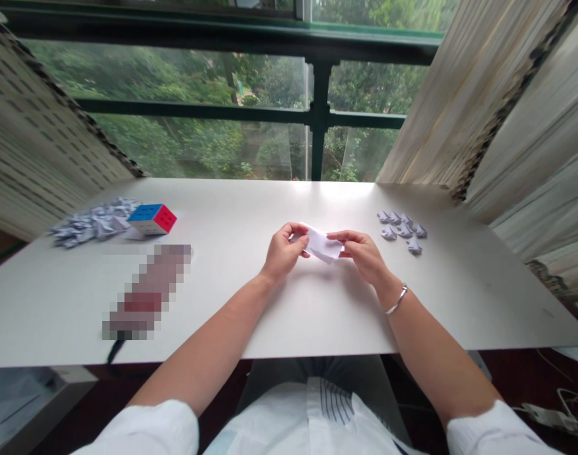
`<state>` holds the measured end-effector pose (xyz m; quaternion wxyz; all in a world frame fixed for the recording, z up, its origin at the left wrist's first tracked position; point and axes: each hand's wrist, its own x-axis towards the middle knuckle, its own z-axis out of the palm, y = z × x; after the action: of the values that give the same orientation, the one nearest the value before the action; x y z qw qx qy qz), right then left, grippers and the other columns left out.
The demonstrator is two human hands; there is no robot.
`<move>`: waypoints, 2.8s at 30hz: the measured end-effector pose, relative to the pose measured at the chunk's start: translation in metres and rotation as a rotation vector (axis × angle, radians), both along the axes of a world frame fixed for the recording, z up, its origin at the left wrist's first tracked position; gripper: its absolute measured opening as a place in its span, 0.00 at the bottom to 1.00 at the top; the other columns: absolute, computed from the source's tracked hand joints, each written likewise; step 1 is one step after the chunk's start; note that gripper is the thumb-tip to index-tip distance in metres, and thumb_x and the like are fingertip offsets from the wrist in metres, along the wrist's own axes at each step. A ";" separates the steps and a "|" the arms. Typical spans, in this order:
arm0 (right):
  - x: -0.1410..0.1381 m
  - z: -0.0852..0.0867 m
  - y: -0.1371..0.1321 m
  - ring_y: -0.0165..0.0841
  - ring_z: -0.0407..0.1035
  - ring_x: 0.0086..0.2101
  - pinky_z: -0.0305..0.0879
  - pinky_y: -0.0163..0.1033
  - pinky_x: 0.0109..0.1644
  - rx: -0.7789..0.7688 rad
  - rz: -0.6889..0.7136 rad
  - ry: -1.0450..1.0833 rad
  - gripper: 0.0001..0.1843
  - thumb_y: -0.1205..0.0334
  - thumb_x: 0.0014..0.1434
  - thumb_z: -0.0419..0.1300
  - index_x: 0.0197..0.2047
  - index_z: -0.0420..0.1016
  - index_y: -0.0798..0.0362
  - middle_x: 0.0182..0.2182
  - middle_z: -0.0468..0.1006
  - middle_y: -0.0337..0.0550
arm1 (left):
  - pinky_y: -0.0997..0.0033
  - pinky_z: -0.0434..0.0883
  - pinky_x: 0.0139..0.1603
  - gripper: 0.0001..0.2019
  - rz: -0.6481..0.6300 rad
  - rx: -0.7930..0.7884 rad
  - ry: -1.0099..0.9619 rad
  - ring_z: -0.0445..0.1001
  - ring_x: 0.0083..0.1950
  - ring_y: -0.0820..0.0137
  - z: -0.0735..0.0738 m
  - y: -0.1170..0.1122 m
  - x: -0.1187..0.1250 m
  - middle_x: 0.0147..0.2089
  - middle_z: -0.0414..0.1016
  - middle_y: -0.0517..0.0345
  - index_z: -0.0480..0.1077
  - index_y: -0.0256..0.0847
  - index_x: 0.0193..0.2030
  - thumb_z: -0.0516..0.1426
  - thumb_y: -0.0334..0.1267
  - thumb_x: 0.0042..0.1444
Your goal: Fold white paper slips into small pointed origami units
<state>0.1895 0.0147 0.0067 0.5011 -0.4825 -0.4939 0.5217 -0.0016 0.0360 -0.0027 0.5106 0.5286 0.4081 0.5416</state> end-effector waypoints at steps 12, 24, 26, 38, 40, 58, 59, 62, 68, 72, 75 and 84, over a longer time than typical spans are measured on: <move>-0.013 -0.005 -0.004 0.28 0.67 0.26 0.61 0.34 0.30 0.014 0.026 0.068 0.23 0.46 0.42 0.73 0.33 0.73 0.53 0.26 0.76 0.37 | 0.72 0.73 0.35 0.27 -0.053 0.022 -0.090 0.74 0.32 0.74 -0.006 -0.004 0.006 0.38 0.73 0.61 0.67 0.45 0.51 0.69 0.38 0.44; -0.023 -0.003 -0.008 0.29 0.66 0.26 0.61 0.34 0.29 -0.002 0.077 0.072 0.23 0.48 0.41 0.74 0.31 0.68 0.51 0.25 0.74 0.35 | 0.69 0.73 0.36 0.20 -0.021 -0.015 -0.122 0.76 0.34 0.69 -0.007 -0.009 0.009 0.37 0.79 0.56 0.75 0.40 0.46 0.68 0.46 0.48; -0.023 -0.003 -0.009 0.29 0.67 0.27 0.61 0.34 0.29 -0.011 0.085 0.067 0.23 0.48 0.41 0.74 0.32 0.69 0.51 0.26 0.75 0.36 | 0.69 0.73 0.37 0.20 -0.032 -0.012 -0.119 0.76 0.35 0.69 -0.007 -0.008 0.008 0.37 0.80 0.55 0.75 0.40 0.47 0.67 0.46 0.48; -0.021 -0.009 -0.008 0.28 0.70 0.26 0.67 0.31 0.27 0.129 0.037 0.095 0.20 0.44 0.50 0.68 0.34 0.74 0.53 0.26 0.76 0.36 | 0.72 0.72 0.34 0.18 -0.090 0.039 -0.094 0.73 0.32 0.72 -0.003 -0.013 0.009 0.34 0.78 0.55 0.76 0.37 0.44 0.66 0.46 0.51; -0.021 -0.010 -0.008 0.28 0.70 0.26 0.67 0.31 0.27 0.129 0.040 0.098 0.20 0.45 0.50 0.69 0.34 0.75 0.53 0.26 0.76 0.36 | 0.72 0.72 0.33 0.18 -0.084 0.036 -0.093 0.73 0.31 0.71 -0.002 -0.013 0.009 0.34 0.78 0.55 0.76 0.37 0.43 0.66 0.47 0.51; -0.022 -0.012 -0.008 0.26 0.68 0.24 0.68 0.31 0.25 0.122 0.043 0.135 0.20 0.45 0.50 0.69 0.31 0.73 0.53 0.23 0.74 0.34 | 0.74 0.67 0.29 0.16 -0.048 0.040 -0.080 0.70 0.28 0.73 -0.001 -0.014 0.008 0.30 0.76 0.58 0.76 0.37 0.37 0.66 0.48 0.51; -0.022 -0.012 -0.007 0.26 0.68 0.24 0.69 0.31 0.25 0.126 0.033 0.138 0.19 0.45 0.50 0.69 0.32 0.74 0.53 0.23 0.74 0.34 | 0.74 0.67 0.29 0.16 -0.051 0.042 -0.073 0.70 0.28 0.73 -0.001 -0.014 0.008 0.30 0.76 0.58 0.75 0.37 0.37 0.66 0.49 0.51; -0.022 -0.013 -0.007 0.27 0.68 0.24 0.69 0.31 0.24 0.147 -0.002 0.152 0.18 0.46 0.50 0.69 0.33 0.76 0.53 0.23 0.74 0.35 | 0.75 0.67 0.30 0.15 -0.058 0.066 -0.049 0.70 0.29 0.73 -0.003 -0.014 0.008 0.31 0.76 0.58 0.75 0.37 0.37 0.65 0.48 0.52; -0.023 -0.011 -0.008 0.26 0.68 0.23 0.68 0.32 0.24 0.188 -0.074 0.179 0.15 0.49 0.51 0.69 0.30 0.77 0.53 0.23 0.75 0.35 | 0.72 0.71 0.34 0.18 -0.109 0.057 -0.108 0.75 0.33 0.71 -0.003 -0.019 0.011 0.36 0.79 0.55 0.74 0.37 0.42 0.66 0.48 0.51; -0.024 -0.011 -0.008 0.26 0.67 0.23 0.67 0.32 0.24 0.215 -0.105 0.186 0.14 0.50 0.51 0.69 0.29 0.78 0.53 0.23 0.75 0.35 | 0.73 0.70 0.32 0.17 -0.123 0.030 -0.114 0.73 0.30 0.72 -0.004 -0.020 0.013 0.31 0.77 0.57 0.74 0.37 0.37 0.67 0.48 0.50; -0.025 -0.013 -0.008 0.26 0.66 0.23 0.66 0.32 0.24 0.233 -0.115 0.172 0.14 0.50 0.51 0.69 0.29 0.78 0.53 0.22 0.75 0.35 | 0.73 0.70 0.30 0.17 -0.099 0.005 -0.127 0.73 0.28 0.72 -0.005 -0.020 0.014 0.29 0.76 0.58 0.73 0.37 0.35 0.67 0.48 0.50; -0.026 -0.012 -0.009 0.28 0.66 0.24 0.66 0.34 0.26 0.223 -0.114 0.137 0.16 0.48 0.50 0.69 0.29 0.78 0.52 0.23 0.74 0.36 | 0.70 0.72 0.33 0.17 -0.099 -0.052 -0.187 0.74 0.30 0.70 -0.002 -0.020 0.016 0.31 0.78 0.57 0.73 0.38 0.37 0.68 0.48 0.48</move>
<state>0.1634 0.0058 -0.0051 0.6129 -0.4142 -0.4854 0.4660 0.0142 0.0158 -0.0048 0.5861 0.4819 0.3459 0.5519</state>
